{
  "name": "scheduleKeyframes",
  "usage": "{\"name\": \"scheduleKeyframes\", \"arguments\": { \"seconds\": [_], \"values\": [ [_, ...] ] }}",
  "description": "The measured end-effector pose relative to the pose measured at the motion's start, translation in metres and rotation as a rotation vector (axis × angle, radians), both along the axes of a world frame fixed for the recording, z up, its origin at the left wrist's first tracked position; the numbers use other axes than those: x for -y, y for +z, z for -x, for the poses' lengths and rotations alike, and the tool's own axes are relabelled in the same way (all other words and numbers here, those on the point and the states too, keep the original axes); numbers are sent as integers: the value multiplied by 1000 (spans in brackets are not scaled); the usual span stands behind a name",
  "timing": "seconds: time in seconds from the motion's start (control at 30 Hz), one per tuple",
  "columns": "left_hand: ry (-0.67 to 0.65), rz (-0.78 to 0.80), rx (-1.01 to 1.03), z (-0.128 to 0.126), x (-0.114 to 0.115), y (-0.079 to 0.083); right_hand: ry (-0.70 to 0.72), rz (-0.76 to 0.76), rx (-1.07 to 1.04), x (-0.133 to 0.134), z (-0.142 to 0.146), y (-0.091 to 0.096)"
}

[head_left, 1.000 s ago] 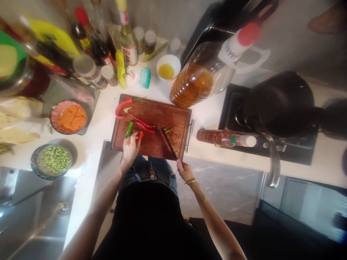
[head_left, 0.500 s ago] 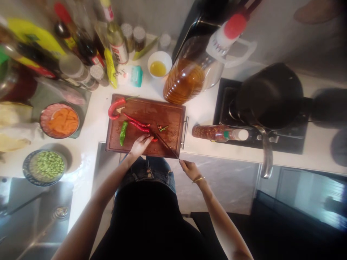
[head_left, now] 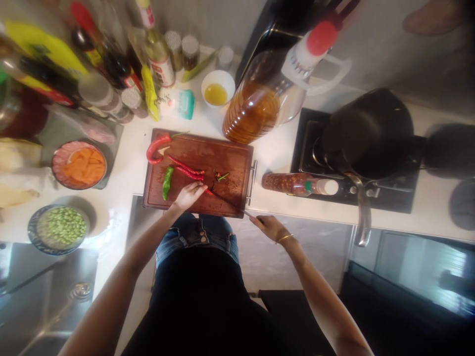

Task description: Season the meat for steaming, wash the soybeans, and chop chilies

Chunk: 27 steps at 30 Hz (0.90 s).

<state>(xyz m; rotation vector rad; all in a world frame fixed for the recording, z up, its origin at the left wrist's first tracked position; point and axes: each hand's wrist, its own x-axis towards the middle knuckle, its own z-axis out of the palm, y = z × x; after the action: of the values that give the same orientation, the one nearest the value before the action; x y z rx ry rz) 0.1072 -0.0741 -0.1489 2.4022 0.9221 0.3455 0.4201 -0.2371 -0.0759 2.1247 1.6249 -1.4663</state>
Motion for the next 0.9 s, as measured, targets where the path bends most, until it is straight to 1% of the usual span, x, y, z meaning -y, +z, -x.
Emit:
{"name": "scheduleKeyframes", "arguments": {
  "seconds": [0.1,0.2,0.33,0.4,0.47,0.53,0.57,0.63,0.73,0.8,0.83,0.9],
  "values": [
    [12,-4,2,1,2,-2,32,24,90,-5,2,5],
    [25,-9,4,3,3,-7,49,42,157,-8,6,4],
    [53,-37,15,1,3,-9,65,51,156,-7,15,-8],
    [50,-71,8,-1,6,-7,31,49,151,-4,22,-17],
    [34,-125,-20,-1,11,-3,-50,11,103,1,32,-25],
    [39,-165,-53,1,17,0,-170,-47,-1,7,42,-33],
    [56,-175,-66,4,19,1,-234,-69,-60,9,48,-36],
    [135,-191,-88,10,19,1,-362,-80,-157,13,57,-41],
    [261,-209,-123,18,7,3,-562,-29,-246,15,68,-44],
    [287,-193,-161,19,-4,6,-662,6,-288,15,71,-43],
    [280,-182,-178,18,-10,10,-681,6,-300,15,72,-42],
    [257,-171,-196,14,-18,19,-674,-22,-308,15,73,-40]
  ]
}}
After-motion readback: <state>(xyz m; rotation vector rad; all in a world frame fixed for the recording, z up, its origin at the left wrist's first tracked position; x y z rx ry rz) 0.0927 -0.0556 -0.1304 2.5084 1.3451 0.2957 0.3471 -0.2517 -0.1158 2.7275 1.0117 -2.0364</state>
